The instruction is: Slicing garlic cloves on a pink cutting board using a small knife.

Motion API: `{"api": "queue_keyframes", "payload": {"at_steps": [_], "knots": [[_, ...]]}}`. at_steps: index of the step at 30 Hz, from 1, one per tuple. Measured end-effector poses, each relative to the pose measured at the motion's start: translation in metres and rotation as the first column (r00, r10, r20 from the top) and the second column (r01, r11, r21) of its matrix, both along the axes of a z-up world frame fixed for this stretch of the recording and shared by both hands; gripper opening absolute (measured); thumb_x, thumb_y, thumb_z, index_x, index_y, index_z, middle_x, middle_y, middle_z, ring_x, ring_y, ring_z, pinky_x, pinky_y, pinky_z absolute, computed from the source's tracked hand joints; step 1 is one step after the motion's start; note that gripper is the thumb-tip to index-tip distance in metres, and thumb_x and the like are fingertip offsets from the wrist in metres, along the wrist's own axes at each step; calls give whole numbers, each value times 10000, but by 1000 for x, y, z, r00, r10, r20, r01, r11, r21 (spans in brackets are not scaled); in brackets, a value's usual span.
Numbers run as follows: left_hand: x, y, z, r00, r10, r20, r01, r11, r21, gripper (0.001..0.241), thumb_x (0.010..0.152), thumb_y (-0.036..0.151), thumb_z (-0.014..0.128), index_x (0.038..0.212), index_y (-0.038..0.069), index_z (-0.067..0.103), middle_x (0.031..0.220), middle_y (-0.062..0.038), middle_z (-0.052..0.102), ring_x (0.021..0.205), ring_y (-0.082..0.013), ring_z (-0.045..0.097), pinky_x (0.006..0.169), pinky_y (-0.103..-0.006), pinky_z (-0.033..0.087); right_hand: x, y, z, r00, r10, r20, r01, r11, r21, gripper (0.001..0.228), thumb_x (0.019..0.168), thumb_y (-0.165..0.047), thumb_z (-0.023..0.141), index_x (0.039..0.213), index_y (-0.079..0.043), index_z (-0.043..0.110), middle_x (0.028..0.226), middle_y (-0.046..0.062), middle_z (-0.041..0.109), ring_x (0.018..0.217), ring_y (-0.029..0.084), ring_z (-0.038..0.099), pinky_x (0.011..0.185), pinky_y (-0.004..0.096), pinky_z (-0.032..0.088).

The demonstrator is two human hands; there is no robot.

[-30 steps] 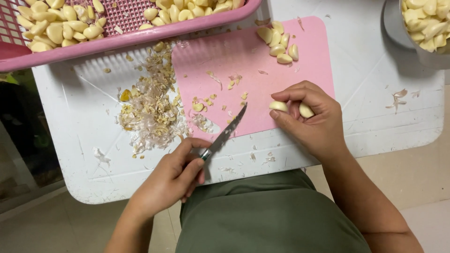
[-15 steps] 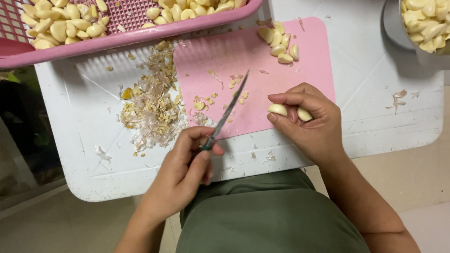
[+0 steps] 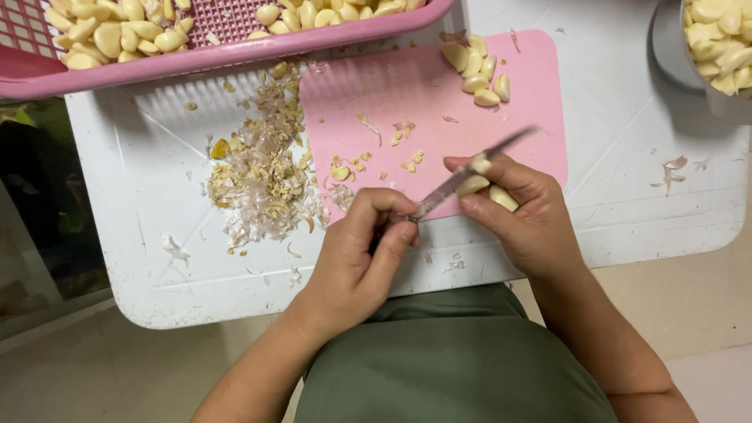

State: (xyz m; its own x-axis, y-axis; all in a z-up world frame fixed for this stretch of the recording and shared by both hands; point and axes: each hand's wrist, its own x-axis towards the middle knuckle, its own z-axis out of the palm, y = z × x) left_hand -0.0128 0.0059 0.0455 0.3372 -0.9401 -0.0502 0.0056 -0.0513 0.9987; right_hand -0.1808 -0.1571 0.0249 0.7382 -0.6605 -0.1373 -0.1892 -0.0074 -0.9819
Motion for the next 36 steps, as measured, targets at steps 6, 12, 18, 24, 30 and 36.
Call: {"api": "queue_keyframes", "payload": {"at_steps": [6,12,18,24,30,36], "knots": [[-7,-3,-1,879,11,477,23,998,-66,185,1090,187,574,1239,76,582,1075,-56,740,873,-195,732,759,-309,575,5,1,1,998,2,59,-17,968,250,423,920,-130,747,1293,-24,579,999,109,748,897,145,694,852,281,566],[-11,-3,-1,858,-41,513,61,998,-23,324,1115,204,558,1409,78,504,1058,-75,684,878,-211,698,717,-345,551,2,3,-7,990,-2,144,-37,961,272,238,964,-84,721,1172,-29,619,1024,111,767,914,179,751,841,289,615],[-10,-3,2,858,-62,510,75,997,-5,328,1126,201,525,1433,93,483,1127,-85,711,869,-229,702,711,-366,552,2,3,-6,996,13,92,-30,983,183,404,919,-179,777,1274,-14,677,903,3,696,804,53,633,784,190,523],[-7,-4,3,866,-54,497,98,993,-62,352,1133,160,532,1470,68,490,1396,-120,709,1119,-271,775,899,-359,617,1,4,-8,988,23,152,-66,957,283,447,954,-204,756,1324,25,654,931,-9,691,858,82,652,815,233,539],[-9,-4,1,779,22,627,73,989,-126,312,1150,90,563,1462,87,548,938,-79,640,763,-240,616,688,-355,525,-1,4,-10,997,19,81,-37,973,226,406,954,-206,731,1299,2,681,836,-68,589,806,36,523,764,209,429],[0,-8,1,890,0,456,60,991,-118,286,1125,110,543,1408,87,578,1095,-105,742,874,-231,718,823,-329,582,-7,3,-24,992,-87,94,39,902,429,310,939,-86,723,1241,-19,735,1222,102,779,953,94,686,883,246,552]]}}
